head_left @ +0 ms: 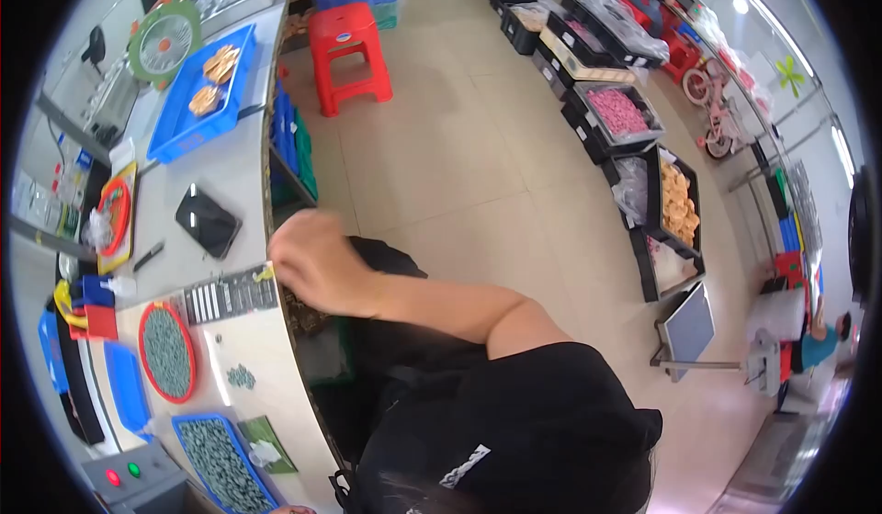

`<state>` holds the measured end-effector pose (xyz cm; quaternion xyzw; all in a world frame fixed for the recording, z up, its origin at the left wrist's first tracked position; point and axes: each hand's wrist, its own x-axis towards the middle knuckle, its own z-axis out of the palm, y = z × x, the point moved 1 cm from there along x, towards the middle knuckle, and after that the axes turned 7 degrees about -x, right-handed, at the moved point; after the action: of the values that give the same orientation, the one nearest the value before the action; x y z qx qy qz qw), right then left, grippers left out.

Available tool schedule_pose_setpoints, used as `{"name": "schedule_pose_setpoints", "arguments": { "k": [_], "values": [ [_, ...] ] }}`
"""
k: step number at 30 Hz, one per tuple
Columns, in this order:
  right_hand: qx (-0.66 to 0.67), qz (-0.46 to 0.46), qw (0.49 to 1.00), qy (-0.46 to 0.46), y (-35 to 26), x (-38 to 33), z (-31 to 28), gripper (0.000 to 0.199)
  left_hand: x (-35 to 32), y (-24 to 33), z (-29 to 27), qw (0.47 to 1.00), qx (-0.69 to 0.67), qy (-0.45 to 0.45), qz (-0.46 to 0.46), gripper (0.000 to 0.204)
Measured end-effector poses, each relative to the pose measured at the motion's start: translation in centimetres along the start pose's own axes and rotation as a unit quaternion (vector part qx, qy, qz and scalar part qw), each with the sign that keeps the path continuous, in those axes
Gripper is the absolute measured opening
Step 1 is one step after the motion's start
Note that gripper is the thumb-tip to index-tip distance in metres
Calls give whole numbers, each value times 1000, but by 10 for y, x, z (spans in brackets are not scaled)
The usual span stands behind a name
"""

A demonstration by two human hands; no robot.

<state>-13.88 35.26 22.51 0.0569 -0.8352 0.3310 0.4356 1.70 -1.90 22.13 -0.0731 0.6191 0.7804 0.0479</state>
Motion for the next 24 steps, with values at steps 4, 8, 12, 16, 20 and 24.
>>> {"name": "schedule_pose_setpoints", "arguments": {
  "k": [4, 8, 12, 16, 20, 24],
  "values": [
    [-53, 147, 940, 302, 32, -20, -119, 6, 12, 3, 37, 999, 34, 26, -17, 6],
    [-68, 115, 941, 311, 32, -27, -148, 6, 21, -4, 44, 998, 60, 23, -23, 5],
    [-49, 110, 983, 138, 27, -17, -117, 10, 24, -6, 61, 999, 22, 3, -47, 11],
    [35, 80, 993, 74, 19, -4, -82, 12, 21, -12, 61, 997, 38, 2, -66, 11],
    [251, 22, 963, -99, -30, -35, -24, 9, 17, -26, 67, 988, -31, 31, -145, 14],
    [428, -28, 848, -312, -79, -77, 10, 6, 22, -32, 85, 946, 277, -133, 102, 15]
  ]
}}
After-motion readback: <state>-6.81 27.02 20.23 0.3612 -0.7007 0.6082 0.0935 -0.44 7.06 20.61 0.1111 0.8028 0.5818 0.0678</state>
